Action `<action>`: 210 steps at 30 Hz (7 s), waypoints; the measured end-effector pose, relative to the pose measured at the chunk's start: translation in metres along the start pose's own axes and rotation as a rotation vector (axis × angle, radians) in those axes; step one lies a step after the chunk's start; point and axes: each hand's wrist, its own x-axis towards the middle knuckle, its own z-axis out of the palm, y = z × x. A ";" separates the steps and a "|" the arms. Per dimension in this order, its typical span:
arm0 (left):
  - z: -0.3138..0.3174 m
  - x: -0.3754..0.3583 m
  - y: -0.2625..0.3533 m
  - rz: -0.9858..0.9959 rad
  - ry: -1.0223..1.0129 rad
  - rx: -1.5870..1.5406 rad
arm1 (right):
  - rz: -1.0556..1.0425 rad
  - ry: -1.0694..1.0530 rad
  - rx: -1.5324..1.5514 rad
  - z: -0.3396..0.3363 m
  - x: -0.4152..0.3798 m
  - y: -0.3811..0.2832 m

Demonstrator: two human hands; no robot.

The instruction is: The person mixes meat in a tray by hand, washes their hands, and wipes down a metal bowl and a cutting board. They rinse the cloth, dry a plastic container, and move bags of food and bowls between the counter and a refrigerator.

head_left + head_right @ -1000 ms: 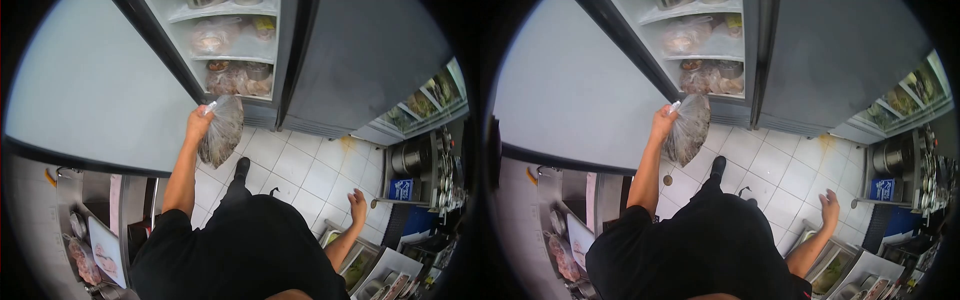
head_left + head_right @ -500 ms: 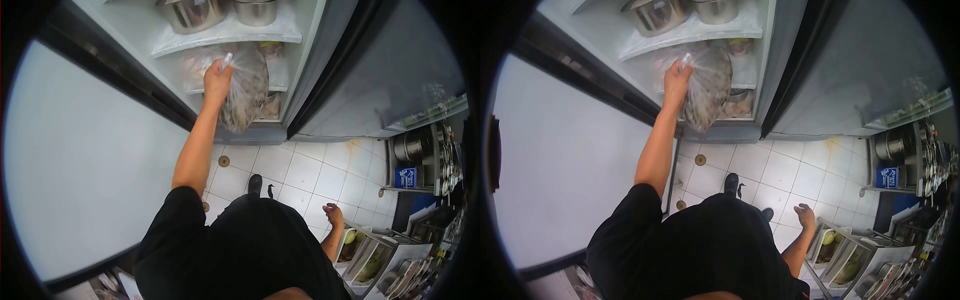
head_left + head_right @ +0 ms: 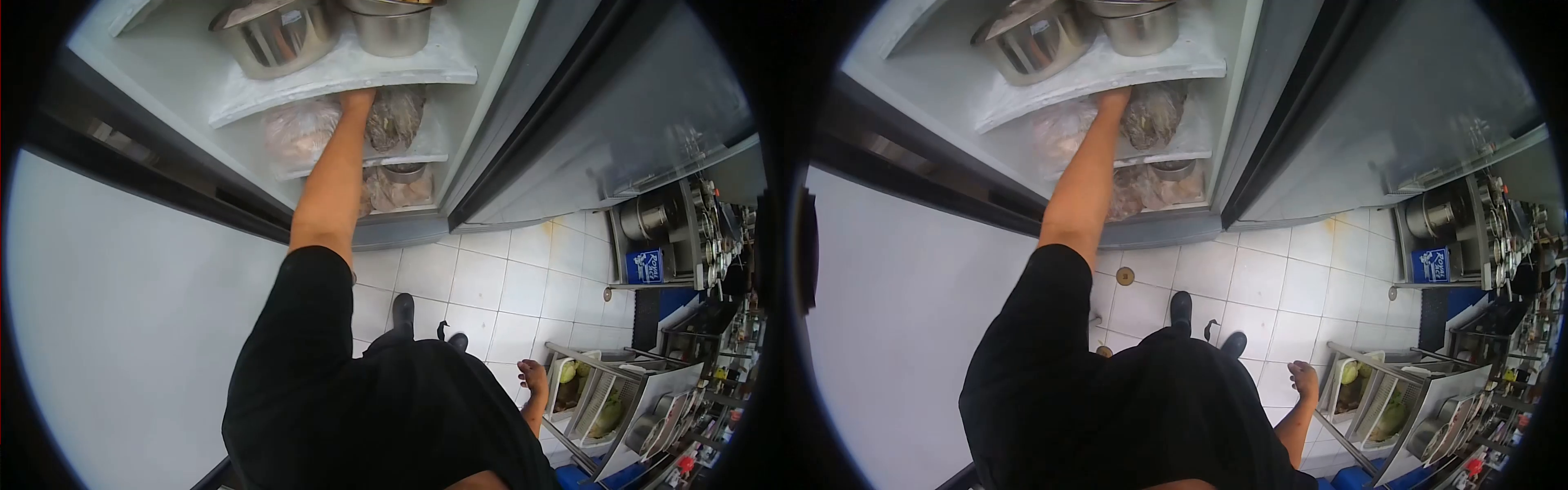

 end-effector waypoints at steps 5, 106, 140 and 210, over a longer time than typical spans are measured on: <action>-0.004 -0.003 0.007 -0.100 -0.387 0.265 | 0.025 -0.045 -0.077 -0.003 0.005 0.006; -0.011 -0.240 -0.207 -1.203 0.296 -1.116 | -1.232 -0.161 -0.037 0.185 0.025 -0.319; -0.101 -0.735 -0.139 -1.291 0.113 -1.122 | -1.650 0.379 -0.192 0.495 0.061 -0.489; -0.221 -0.481 -0.030 -1.080 0.006 -1.256 | -1.247 -0.377 -0.069 0.280 -0.044 -0.239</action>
